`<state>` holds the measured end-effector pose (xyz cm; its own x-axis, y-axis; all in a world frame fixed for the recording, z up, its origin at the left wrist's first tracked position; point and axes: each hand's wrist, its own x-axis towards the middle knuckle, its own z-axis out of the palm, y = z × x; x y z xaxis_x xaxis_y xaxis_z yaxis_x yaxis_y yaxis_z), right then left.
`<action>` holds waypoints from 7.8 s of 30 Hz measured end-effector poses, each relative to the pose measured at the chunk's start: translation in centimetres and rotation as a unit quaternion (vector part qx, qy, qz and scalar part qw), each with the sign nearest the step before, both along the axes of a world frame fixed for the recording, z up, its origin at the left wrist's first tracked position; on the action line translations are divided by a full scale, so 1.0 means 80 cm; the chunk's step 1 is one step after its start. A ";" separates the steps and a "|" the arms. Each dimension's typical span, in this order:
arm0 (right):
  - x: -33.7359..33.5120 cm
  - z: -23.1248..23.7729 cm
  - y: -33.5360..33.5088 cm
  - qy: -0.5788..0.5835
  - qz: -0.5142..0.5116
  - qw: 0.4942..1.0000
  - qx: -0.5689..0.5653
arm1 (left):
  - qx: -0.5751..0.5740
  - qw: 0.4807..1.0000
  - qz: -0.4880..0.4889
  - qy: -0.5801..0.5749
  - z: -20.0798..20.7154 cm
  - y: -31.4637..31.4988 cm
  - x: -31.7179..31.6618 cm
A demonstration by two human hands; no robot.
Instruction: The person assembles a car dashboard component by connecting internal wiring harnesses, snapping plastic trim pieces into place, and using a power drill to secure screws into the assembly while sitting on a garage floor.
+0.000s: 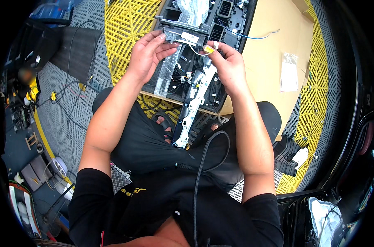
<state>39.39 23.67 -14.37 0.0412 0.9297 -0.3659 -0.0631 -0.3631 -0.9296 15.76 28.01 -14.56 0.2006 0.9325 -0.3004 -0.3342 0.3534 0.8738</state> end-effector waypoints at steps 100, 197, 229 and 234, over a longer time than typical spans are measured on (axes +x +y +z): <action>-0.008 -0.046 0.025 -0.106 -0.021 0.994 0.016 | 0.103 0.970 0.102 0.194 0.019 0.094 -0.095; -0.052 -0.082 -0.106 -0.274 -0.212 0.935 0.073 | 0.150 0.824 -0.177 0.517 -0.030 0.066 -0.112; -0.071 -0.050 -0.107 -0.335 -0.133 0.922 0.139 | 0.318 0.843 -0.091 0.425 -0.040 0.047 -0.022; -0.093 -0.042 -0.111 -0.318 -0.105 0.925 0.178 | 0.101 0.983 -0.124 -0.087 0.000 0.033 -0.002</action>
<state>31.96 14.83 -17.72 0.3356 0.9339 0.1233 0.5045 -0.0676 -0.8608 15.59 30.62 -14.60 0.4615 0.8854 -0.0556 -0.4094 0.2682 0.8721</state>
